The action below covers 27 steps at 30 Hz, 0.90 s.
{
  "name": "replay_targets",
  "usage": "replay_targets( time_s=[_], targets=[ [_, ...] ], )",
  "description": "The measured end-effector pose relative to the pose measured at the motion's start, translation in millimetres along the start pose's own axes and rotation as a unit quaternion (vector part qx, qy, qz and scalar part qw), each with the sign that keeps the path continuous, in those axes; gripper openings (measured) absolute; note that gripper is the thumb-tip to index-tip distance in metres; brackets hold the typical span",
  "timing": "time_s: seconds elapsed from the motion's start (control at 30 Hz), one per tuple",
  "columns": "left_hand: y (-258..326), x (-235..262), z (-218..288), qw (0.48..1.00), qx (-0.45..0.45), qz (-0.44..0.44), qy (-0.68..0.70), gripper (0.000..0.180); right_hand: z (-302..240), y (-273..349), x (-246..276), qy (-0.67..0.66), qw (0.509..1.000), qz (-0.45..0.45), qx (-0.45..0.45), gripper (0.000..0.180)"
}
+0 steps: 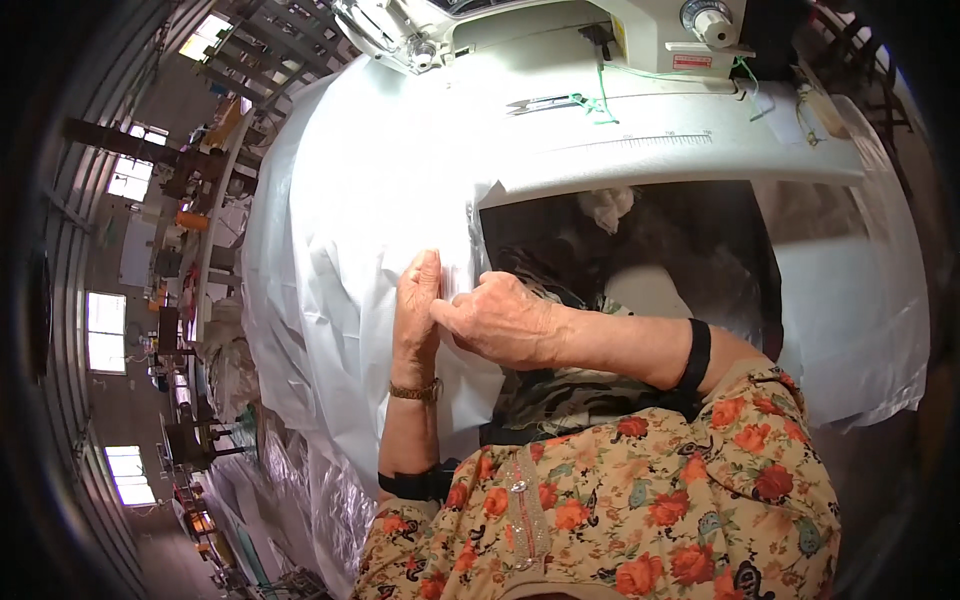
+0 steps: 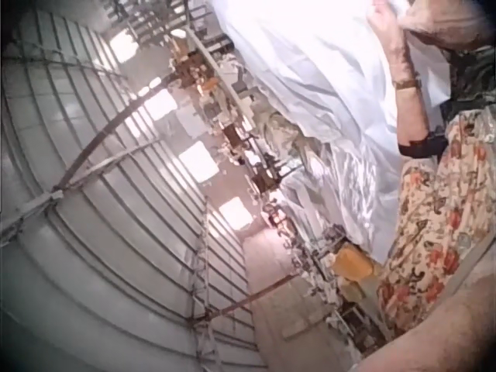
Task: Sewing the edges of a large white plastic sheet using an industrial sewing machine.
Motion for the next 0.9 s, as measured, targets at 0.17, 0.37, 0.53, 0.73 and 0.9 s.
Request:
replay_targets(
  time_s=[0.17,0.37,0.53,0.73,0.9],
  targets=[
    [-16.0,10.1,-3.4,0.993,-0.017,-0.017,-0.115,0.027,5.5,3.8,-7.3,0.008,0.996,-0.003,0.087,0.016],
    [-18.3,3.2,-8.0,0.999,0.005,0.044,0.020,0.015,45.3,30.4,-52.2,-0.430,0.817,0.099,-0.371,0.032],
    [-14.7,-5.6,-1.7,0.995,-0.040,0.066,0.068,0.014,42.5,20.2,-75.9,-0.554,0.766,0.060,-0.321,0.028],
    [-15.3,-4.4,-4.8,0.991,-0.051,0.019,0.119,0.018,44.4,17.0,-99.6,-0.607,0.718,0.048,-0.336,0.023],
    [-17.8,-3.6,-6.8,0.993,-0.063,0.024,0.095,0.016,54.5,12.0,-85.8,-0.600,0.713,-0.035,-0.362,0.023]
  ],
)
Point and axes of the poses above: each hand's wrist, its own y-axis away from the middle knuckle, its own x-axis out of the back of the hand, z = x × y, the point moved 2 cm from there along -y, towards the middle knuckle, and after that the axes turned 14 degrees about y, right-handed, at the moved point
